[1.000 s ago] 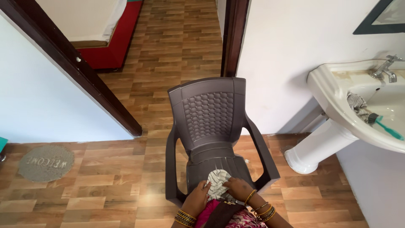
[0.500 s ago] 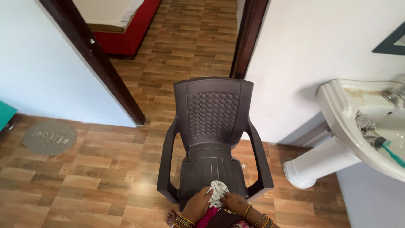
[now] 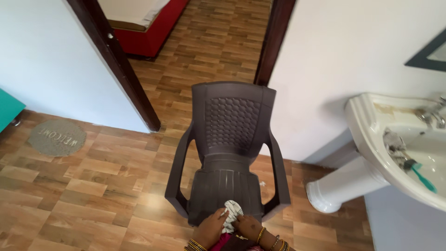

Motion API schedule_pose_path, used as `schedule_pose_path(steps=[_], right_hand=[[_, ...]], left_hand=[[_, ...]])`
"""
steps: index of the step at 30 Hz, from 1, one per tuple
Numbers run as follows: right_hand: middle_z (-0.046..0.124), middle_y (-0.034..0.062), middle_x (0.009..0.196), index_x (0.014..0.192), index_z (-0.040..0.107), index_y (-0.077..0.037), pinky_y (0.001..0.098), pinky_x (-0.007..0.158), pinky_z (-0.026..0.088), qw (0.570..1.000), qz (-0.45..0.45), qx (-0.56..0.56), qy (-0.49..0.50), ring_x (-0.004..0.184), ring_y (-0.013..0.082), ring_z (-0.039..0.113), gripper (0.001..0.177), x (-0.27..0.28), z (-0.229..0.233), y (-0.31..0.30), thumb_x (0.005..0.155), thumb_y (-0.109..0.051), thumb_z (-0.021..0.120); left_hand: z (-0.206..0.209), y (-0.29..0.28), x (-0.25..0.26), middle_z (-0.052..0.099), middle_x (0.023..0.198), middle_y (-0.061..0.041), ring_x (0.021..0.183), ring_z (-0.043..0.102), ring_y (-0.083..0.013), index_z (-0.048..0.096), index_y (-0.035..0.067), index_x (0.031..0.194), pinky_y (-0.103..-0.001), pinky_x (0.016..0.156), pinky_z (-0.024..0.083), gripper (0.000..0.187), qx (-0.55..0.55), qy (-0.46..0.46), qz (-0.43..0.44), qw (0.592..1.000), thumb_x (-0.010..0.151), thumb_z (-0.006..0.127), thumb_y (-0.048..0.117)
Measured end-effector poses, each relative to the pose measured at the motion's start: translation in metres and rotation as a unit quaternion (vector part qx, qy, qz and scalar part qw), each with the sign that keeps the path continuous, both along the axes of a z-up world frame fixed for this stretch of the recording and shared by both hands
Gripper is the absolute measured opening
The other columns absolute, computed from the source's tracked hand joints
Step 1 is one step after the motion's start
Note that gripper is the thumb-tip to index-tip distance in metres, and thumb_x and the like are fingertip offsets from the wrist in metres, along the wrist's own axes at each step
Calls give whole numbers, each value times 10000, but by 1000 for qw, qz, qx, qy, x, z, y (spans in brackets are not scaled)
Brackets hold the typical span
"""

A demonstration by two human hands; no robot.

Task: The person wipes a door, a chair, and a bathroom sink with a cloth, then folds the cloth and places it on a shelf.

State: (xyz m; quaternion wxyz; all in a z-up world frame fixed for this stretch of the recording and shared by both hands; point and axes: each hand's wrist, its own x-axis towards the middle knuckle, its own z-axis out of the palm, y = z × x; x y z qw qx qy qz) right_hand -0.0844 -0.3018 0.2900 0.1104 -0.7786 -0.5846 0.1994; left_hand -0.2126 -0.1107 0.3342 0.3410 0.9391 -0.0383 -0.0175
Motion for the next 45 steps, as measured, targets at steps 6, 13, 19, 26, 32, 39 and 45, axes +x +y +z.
schedule_pose_path(steps=[6,13,19,26,32,39,45], right_hand=[[649,140,1002,1112,707,-106,453,817,542,998,-53,28,25,960,339,658,266,-31,-13,-39,881,-239,708],[652,150,961,1061,708,-72,469,773,552,988,-142,51,39,855,361,658,258,-60,16,-139,826,-178,704],[649,143,978,1080,716,-87,460,809,532,989,-143,15,29,910,353,640,274,-67,33,-219,817,-160,696],[648,135,974,1043,734,-95,440,825,542,982,-180,59,8,922,343,640,236,-61,68,-274,822,-177,717],[650,137,982,1118,745,-116,438,807,537,945,-312,90,44,908,334,650,286,-27,115,-327,840,-184,725],[664,132,1030,1130,743,-103,415,756,545,897,-370,229,-83,875,323,662,291,74,227,-395,848,-172,724],[653,112,1069,1187,714,-118,398,738,549,892,-374,228,-113,809,297,658,324,219,297,-468,872,-198,705]], left_hand=[[6,-33,-24,523,1440,-103,1180,600,-330,544,56,1398,-425,952,507,556,27,15,4,1000,850,642,42],[22,-115,-41,614,1375,-117,1116,636,-339,646,54,1300,-437,944,517,401,-13,-28,-24,999,906,579,27],[17,-191,-70,615,1363,-139,1142,636,-345,637,40,1307,-433,955,521,375,-40,-34,-22,998,945,536,38],[24,-235,-69,606,1322,-205,1137,625,-382,692,54,1254,-443,909,533,405,-49,-79,-19,995,875,561,-5],[65,-252,12,682,1018,-118,1002,652,-323,730,75,1010,-439,861,536,199,11,-67,-94,993,835,639,107],[171,-298,169,694,983,-89,976,646,-305,753,107,1064,-427,834,542,263,-32,-196,-102,975,866,599,27],[242,-380,323,729,876,-33,861,633,-277,786,143,939,-443,780,489,229,36,-295,-14,955,802,640,31]])
